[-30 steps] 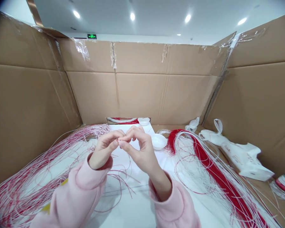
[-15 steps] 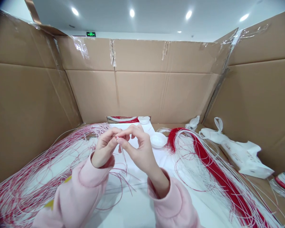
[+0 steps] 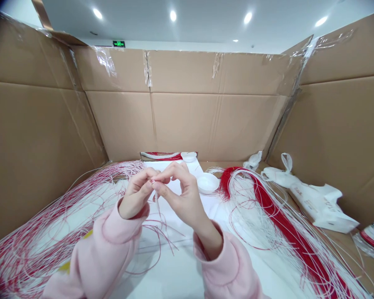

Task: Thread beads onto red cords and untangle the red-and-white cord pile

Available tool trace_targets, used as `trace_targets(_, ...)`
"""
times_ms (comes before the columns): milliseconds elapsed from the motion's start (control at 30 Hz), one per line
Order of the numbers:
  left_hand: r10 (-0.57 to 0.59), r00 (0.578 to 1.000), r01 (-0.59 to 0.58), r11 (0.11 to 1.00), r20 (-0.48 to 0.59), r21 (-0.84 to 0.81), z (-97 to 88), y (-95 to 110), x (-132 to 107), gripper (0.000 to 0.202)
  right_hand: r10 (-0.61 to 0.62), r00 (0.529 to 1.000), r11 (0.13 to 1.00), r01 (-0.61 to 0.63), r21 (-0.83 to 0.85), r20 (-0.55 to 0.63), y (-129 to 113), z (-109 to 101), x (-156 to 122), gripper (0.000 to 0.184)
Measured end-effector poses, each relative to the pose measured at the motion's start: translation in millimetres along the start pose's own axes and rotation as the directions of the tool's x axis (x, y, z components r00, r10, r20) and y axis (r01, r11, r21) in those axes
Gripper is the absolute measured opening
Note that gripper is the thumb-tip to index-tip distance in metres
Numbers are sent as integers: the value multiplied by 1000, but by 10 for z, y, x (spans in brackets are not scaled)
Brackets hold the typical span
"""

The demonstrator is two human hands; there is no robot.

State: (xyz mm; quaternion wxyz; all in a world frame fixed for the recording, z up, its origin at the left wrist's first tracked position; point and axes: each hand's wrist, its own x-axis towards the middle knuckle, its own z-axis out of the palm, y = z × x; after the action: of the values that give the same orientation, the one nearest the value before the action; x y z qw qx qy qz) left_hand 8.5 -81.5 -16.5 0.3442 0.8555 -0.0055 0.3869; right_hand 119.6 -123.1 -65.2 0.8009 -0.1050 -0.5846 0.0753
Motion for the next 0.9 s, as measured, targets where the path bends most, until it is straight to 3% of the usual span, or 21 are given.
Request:
trace_targets(267, -37, 999, 38, 999, 34, -17, 3, 21, -7, 26, 27, 997, 1000, -28, 12, 75, 1, -17, -4, 11)
trace_targets(400, -55, 987, 76, 988, 150, -134, 7, 21, -29, 27, 31, 993, 999, -33, 12, 115, -56, -30, -25, 11)
trace_targets(633, -29, 994, 47, 986, 110, -159, 2, 21, -33, 24, -7, 997, 995, 14, -100, 74, -123, -74, -8, 5)
trace_targets(900, -69, 978, 112, 970, 199, -214, -11, -1, -17, 28, -10, 998, 997, 15, -73, 67, -123, -68, -18, 8)
